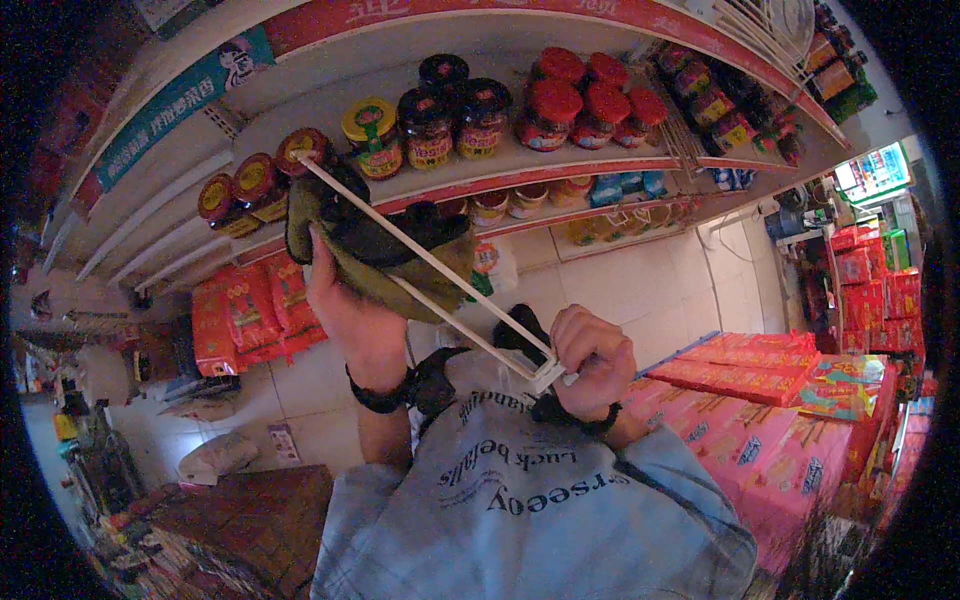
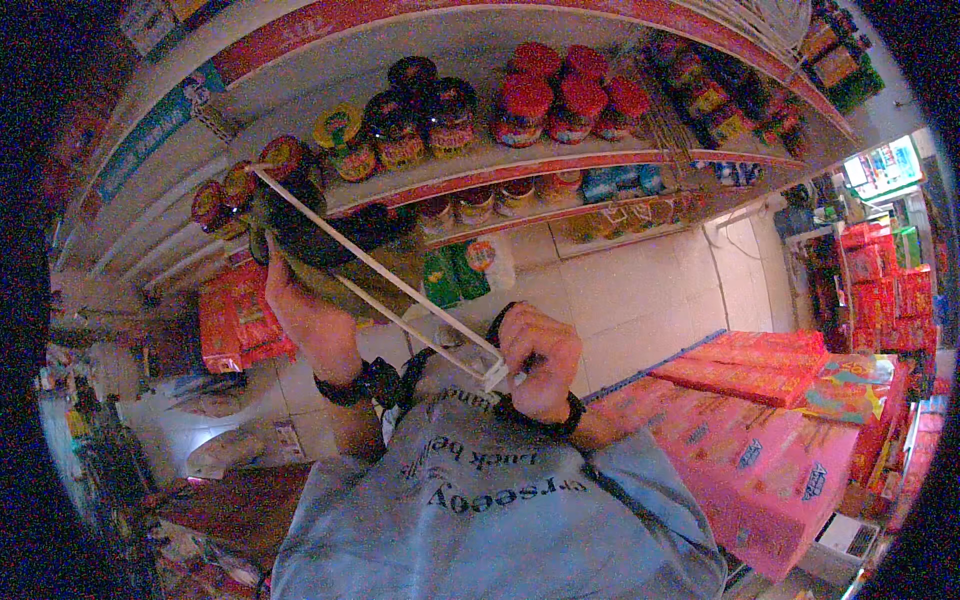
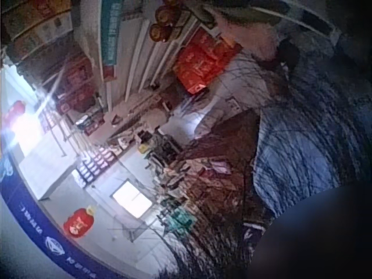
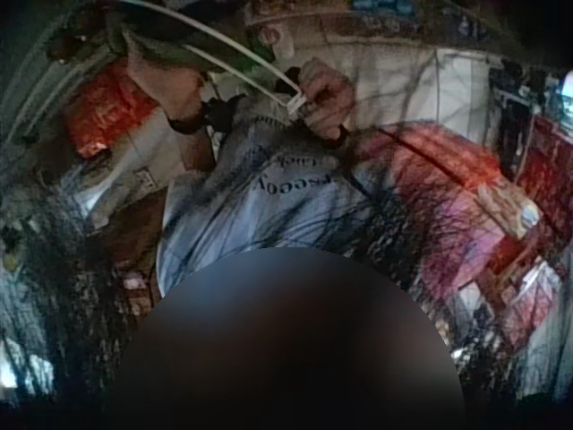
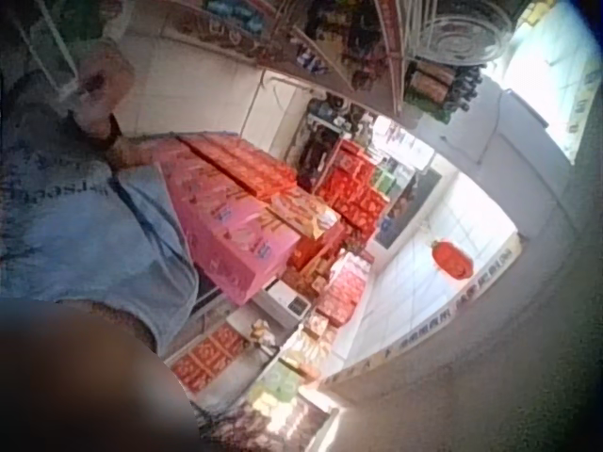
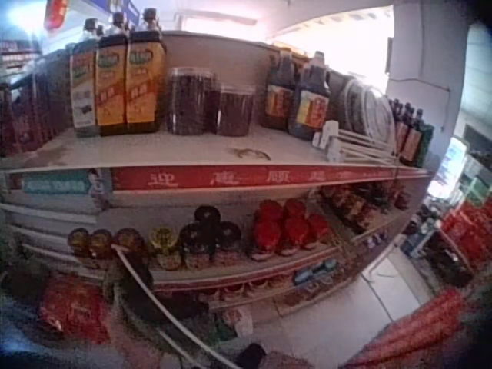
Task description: The person repeatedly assembles and disassembles a small white plastic clip with two white rods, using a green cloth to hold the components. The person repeatedly inserts and removes the rods from the clip, handling the parts one at a time.
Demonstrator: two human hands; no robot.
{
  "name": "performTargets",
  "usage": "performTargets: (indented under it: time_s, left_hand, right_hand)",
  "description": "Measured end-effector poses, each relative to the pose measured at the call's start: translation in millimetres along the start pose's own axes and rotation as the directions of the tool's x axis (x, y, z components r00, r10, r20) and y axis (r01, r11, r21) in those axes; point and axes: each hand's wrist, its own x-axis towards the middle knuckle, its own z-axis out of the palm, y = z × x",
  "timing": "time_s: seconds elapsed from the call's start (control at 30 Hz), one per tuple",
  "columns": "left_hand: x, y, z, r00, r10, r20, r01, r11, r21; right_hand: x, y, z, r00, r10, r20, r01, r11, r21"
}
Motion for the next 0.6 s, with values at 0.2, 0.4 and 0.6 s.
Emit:
performTargets:
  time_s: [0.2, 0.4, 0.6]
  left_hand:
    - [-12, -1, 1, 0.999, 0.036, -0.007, -0.036, 0.999, 0.007]
    - [-30, -19, -1, 0.997, -0.04, 0.058, 0.049, 0.987, -0.156]
    - [-32, -18, -4, 0.993, -0.084, 0.082, 0.105, 0.947, -0.302]
  right_hand:
    - [6, -3, 4, 0.999, -0.034, -0.008, 0.033, 0.998, -0.061]
    - [11, 9, 21, 0.997, -0.01, -0.075, 0.013, 0.999, 0.037]
    - [18, 10, 31, 0.997, -0.002, -0.077, 0.008, 0.997, 0.074]
